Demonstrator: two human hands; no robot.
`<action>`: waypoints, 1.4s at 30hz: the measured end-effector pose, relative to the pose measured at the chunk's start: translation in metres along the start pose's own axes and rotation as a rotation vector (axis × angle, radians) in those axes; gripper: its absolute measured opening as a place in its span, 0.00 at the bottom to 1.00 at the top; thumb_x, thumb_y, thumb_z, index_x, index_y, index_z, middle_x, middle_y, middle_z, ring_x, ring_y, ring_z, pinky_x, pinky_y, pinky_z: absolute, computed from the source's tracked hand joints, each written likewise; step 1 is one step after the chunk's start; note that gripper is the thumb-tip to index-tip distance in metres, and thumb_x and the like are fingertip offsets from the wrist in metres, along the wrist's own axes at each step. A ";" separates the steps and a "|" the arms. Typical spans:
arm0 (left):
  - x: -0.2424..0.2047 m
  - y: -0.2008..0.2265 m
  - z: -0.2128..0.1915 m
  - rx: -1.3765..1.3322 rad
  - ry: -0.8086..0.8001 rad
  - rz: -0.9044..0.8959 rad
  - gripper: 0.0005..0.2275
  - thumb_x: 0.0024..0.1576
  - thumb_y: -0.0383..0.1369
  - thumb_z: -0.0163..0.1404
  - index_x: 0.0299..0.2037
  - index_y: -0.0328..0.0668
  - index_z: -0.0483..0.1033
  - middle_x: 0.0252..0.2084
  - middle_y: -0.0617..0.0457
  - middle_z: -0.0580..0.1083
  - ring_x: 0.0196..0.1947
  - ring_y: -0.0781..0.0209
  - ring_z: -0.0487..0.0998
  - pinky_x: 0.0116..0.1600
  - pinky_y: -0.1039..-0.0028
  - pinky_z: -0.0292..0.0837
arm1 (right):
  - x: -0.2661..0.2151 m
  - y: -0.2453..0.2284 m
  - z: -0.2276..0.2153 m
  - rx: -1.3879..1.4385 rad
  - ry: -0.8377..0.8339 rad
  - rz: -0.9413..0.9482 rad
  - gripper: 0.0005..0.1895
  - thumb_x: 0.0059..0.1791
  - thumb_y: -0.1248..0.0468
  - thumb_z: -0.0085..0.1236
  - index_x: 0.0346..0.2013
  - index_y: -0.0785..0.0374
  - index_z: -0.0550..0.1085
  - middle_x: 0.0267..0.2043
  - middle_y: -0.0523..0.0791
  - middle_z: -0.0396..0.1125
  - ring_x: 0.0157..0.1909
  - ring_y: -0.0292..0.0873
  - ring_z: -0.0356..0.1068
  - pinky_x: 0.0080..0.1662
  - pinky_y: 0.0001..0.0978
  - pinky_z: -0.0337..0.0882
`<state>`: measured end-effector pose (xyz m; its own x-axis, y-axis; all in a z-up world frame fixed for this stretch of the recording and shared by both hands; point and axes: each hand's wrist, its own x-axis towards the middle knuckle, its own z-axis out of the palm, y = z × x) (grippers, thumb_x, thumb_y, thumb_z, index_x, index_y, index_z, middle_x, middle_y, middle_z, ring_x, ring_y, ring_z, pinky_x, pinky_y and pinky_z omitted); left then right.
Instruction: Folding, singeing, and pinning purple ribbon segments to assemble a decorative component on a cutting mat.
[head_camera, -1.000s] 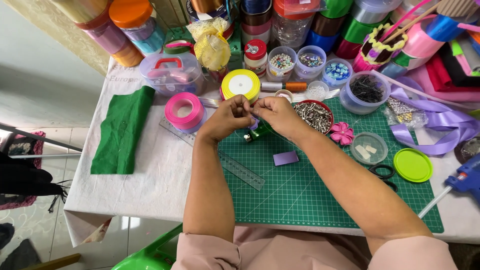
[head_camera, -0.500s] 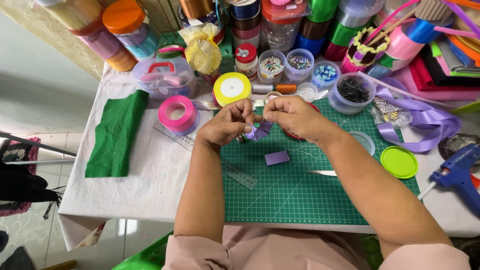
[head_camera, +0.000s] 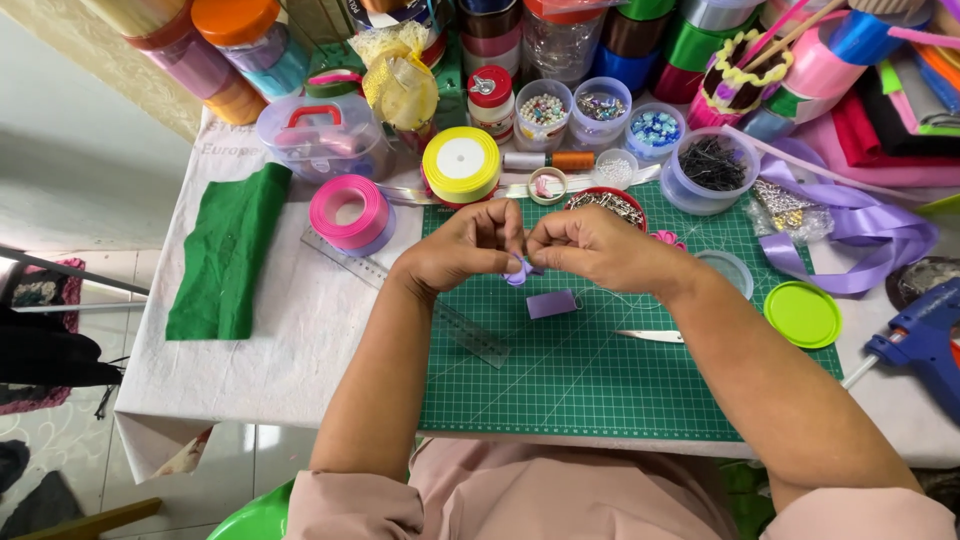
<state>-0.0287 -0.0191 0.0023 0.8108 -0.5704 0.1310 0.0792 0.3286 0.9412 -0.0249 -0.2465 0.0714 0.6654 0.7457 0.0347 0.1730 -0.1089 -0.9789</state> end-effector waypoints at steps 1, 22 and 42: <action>0.000 -0.001 -0.004 -0.049 -0.012 0.005 0.15 0.46 0.15 0.61 0.35 0.39 0.69 0.29 0.45 0.78 0.29 0.64 0.79 0.35 0.77 0.74 | 0.000 -0.002 0.001 0.020 -0.032 0.001 0.05 0.52 0.72 0.56 0.36 0.66 0.80 0.17 0.34 0.63 0.22 0.26 0.53 0.28 0.16 0.56; -0.031 -0.006 0.030 -0.330 -0.268 -0.110 0.16 0.44 0.17 0.62 0.34 0.42 0.67 0.29 0.44 0.78 0.34 0.59 0.81 0.35 0.77 0.76 | -0.020 -0.008 0.010 -0.107 -0.188 -0.054 0.08 0.53 0.69 0.57 0.29 0.62 0.78 0.18 0.39 0.68 0.23 0.32 0.58 0.29 0.25 0.65; -0.056 0.007 0.034 0.130 -0.033 -0.240 0.12 0.49 0.17 0.60 0.35 0.40 0.70 0.30 0.47 0.78 0.32 0.62 0.80 0.36 0.77 0.75 | -0.026 0.010 0.008 -0.354 -0.129 0.066 0.06 0.51 0.66 0.59 0.29 0.62 0.77 0.13 0.41 0.59 0.20 0.40 0.55 0.28 0.34 0.63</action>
<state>-0.0934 -0.0101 0.0124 0.7583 -0.6453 -0.0926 0.1902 0.0831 0.9782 -0.0466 -0.2620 0.0593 0.5908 0.8034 -0.0741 0.3874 -0.3631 -0.8474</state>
